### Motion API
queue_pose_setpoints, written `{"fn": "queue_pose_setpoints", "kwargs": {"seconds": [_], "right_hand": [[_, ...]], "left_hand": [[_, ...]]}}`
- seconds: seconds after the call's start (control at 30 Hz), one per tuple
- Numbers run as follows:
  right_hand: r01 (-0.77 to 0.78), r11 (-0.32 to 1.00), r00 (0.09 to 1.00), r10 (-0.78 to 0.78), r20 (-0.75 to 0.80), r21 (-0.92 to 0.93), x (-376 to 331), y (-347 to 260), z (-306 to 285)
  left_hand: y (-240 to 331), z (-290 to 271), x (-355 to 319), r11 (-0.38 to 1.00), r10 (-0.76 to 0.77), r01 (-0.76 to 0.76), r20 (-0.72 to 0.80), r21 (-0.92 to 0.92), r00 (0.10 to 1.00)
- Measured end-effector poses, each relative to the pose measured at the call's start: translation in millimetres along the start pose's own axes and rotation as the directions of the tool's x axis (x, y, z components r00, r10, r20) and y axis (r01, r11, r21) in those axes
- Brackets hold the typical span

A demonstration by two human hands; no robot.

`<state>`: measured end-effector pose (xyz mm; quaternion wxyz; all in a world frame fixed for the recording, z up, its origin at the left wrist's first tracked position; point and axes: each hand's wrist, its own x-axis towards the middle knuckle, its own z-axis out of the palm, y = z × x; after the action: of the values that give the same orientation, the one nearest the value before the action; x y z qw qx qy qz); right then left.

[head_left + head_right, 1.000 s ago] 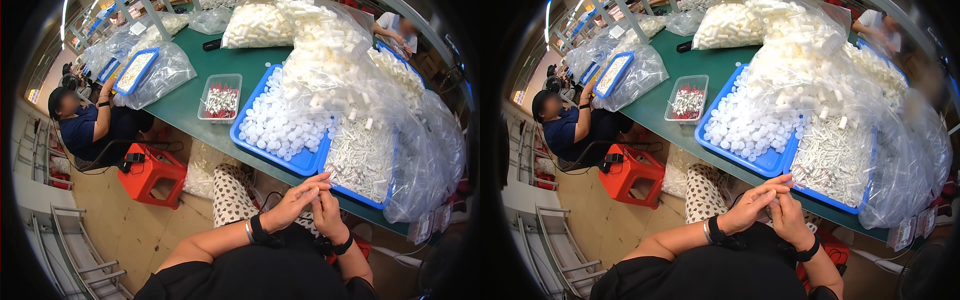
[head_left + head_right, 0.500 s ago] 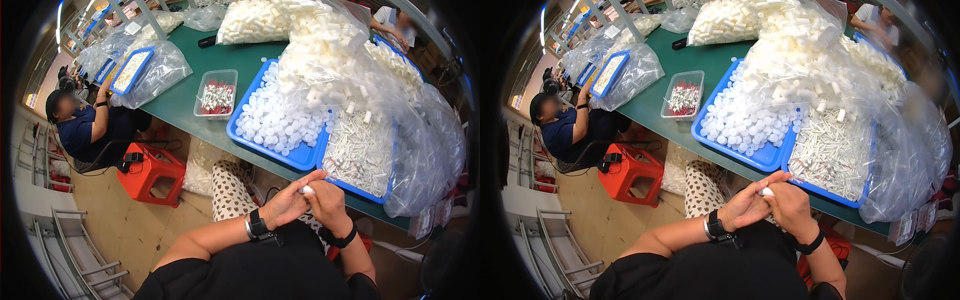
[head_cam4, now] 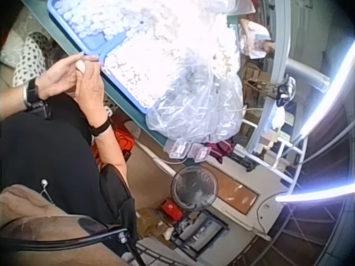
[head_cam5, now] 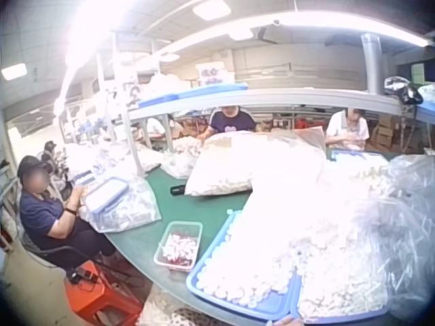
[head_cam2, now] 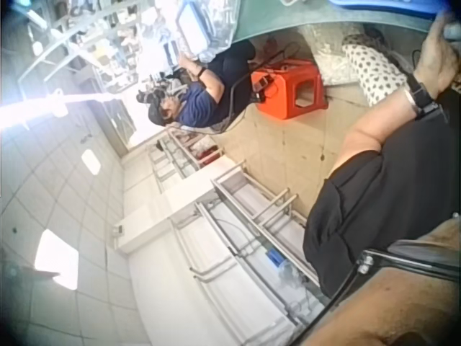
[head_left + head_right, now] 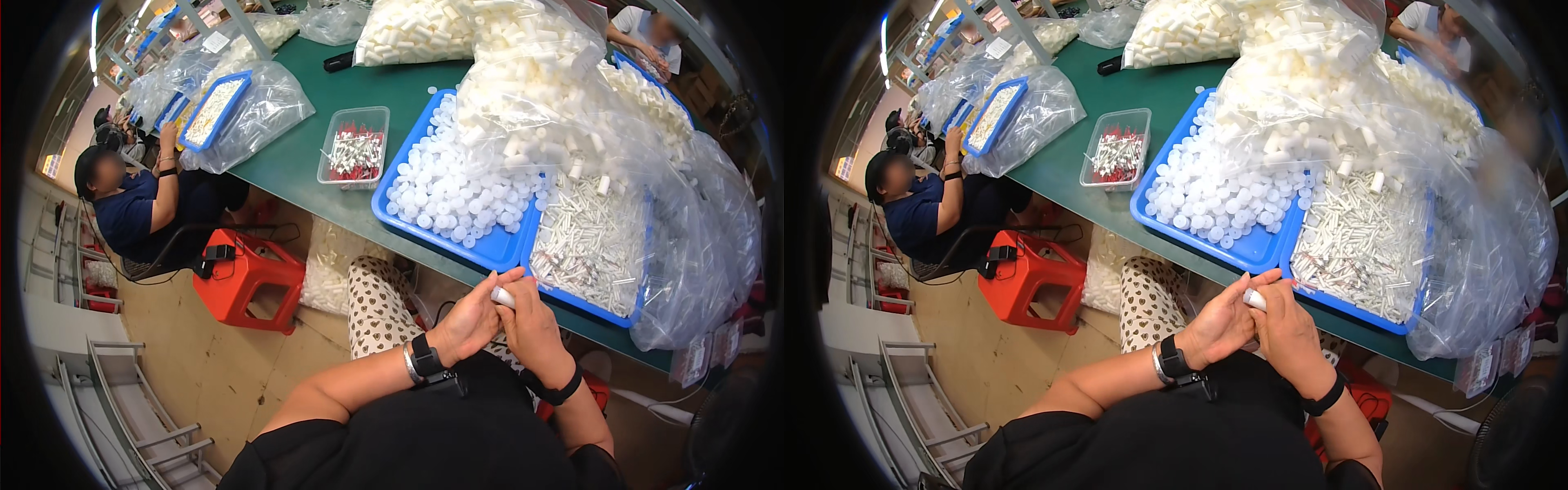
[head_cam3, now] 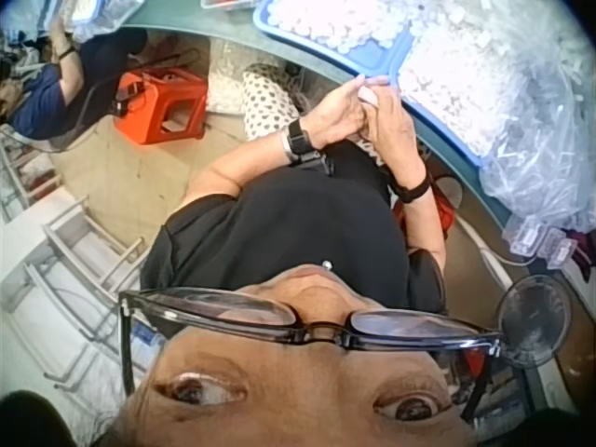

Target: The person sits at a green workbench and repeatedly assembles small white plastic components. They pick a cylindrical piece and a cap from blue trays, fit them together by hand, and place the finished unit into a clear plastic bag.

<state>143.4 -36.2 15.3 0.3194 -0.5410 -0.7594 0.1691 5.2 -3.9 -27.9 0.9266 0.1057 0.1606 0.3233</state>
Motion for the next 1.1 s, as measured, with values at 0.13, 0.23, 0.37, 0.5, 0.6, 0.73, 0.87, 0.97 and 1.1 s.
{"fn": "queue_pose_setpoints", "kwargs": {"seconds": [0.13,0.23,0.37,0.5,0.6,0.73,0.87,0.97,1.1], "right_hand": [[0.095,0.992,0.994,-0.090,0.055,-0.087,-1.6,5.8,-2.2],[0.107,0.990,0.994,-0.104,0.034,-0.096,-3.0,-0.2,4.6],[0.069,0.996,0.994,-0.073,-0.079,-0.058,0.6,-5.3,17.5],[-0.067,0.983,0.996,0.074,-0.039,0.172,-1.4,5.2,22.6],[-0.167,0.947,0.986,0.168,0.022,0.274,-2.8,1.7,19.6],[-0.269,0.900,0.963,0.254,0.088,0.342,-6.5,2.3,20.4],[-0.126,0.974,0.991,0.132,-0.022,0.188,-9.6,4.8,29.9],[-0.025,0.996,0.997,0.032,-0.072,0.091,-7.1,4.6,28.9],[0.012,0.995,0.995,-0.002,-0.102,0.102,-7.0,10.4,26.9]], "left_hand": [[-4.7,0.9,-5.8,0.999,0.029,-0.029,0.005,-0.029,1.000],[-12.3,2.2,-8.7,0.988,0.084,-0.089,-0.044,-0.123,0.996],[-10.6,-2.2,-1.9,0.982,0.119,-0.127,-0.060,-0.140,0.991],[1.5,2.9,-6.9,0.995,0.100,-0.101,-0.083,-0.003,0.991],[8.5,2.6,-11.5,0.993,0.069,-0.062,-0.073,0.105,0.995],[1.5,-0.6,-11.3,0.951,0.109,-0.081,-0.076,0.299,0.991],[-7.9,-2.3,-15.0,0.940,0.116,-0.070,-0.121,0.335,0.986],[-1.8,-1.3,-19.6,0.962,0.057,-0.012,-0.158,0.274,0.986],[-1.2,-8.8,-19.7,0.974,0.062,-0.027,-0.152,0.223,0.986]]}}
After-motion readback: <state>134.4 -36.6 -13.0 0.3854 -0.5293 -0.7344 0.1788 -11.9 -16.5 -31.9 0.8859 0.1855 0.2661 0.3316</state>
